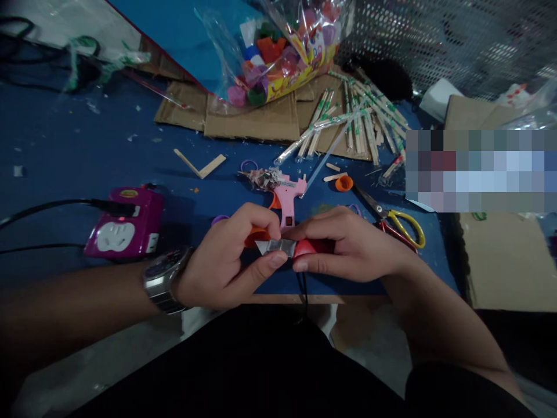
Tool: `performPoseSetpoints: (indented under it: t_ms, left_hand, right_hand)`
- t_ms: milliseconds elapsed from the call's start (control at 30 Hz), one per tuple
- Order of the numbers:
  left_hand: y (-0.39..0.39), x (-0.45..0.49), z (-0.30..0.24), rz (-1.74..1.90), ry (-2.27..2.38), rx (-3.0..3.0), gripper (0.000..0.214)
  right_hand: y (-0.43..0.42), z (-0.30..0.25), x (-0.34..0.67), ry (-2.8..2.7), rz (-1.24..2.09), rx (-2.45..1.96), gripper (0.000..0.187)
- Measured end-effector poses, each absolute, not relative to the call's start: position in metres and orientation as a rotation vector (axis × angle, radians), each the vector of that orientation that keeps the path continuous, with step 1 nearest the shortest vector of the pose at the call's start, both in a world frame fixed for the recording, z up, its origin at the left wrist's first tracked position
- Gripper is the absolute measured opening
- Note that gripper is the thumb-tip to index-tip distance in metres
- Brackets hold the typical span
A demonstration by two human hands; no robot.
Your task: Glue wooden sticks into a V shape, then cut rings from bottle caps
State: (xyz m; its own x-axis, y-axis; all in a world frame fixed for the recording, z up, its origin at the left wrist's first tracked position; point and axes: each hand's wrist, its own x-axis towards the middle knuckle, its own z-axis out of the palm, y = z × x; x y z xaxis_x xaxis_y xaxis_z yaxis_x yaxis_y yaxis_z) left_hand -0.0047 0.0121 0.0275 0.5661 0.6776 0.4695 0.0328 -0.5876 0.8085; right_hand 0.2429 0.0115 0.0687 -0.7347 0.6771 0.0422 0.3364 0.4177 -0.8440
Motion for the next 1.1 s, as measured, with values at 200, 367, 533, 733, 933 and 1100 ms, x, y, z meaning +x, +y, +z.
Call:
performPoseSetpoints:
  t_ms: [200,367,533,733,933,1100]
  left_hand:
    - [0.0131,-0.0032,0.0277,1.07,0.605,1.973,0.023]
    - [0.0114,-0.0038,0.0281,1.055,0.606,1.942,0.024]
    - [0.0112,-0.0034,0.0295,1.082,0.621,1.925,0.026]
    - [0.0116,-0.0027,0.0298,1.098,0.653,1.962,0.026]
    - [0.0094,-0.004,0.0293,1.046,0.694,2.048,0.025]
    - [0.0096,-0.0035,0.0275,1.03,0.683,2.085,0.025]
  right_hand:
    - [0.0123,0.072,0.2455,-2.328,1.208,-0.895,0.026]
    - [0.014,0.0729,0.2471,-2.35,1.178,-0.896,0.027]
    - [0.0151,0.0728,0.2487,-2.362,1.204,-0.887,0.025]
    - [0.0152,0.0738,0.2496,-2.377,1.204,-0.903,0.023]
    - [0.0146,0.0725,0.249,-2.36,1.204,-0.877,0.025]
    - [0.0138,0.0695,0.2479,-2.34,1.227,-0.886,0.022]
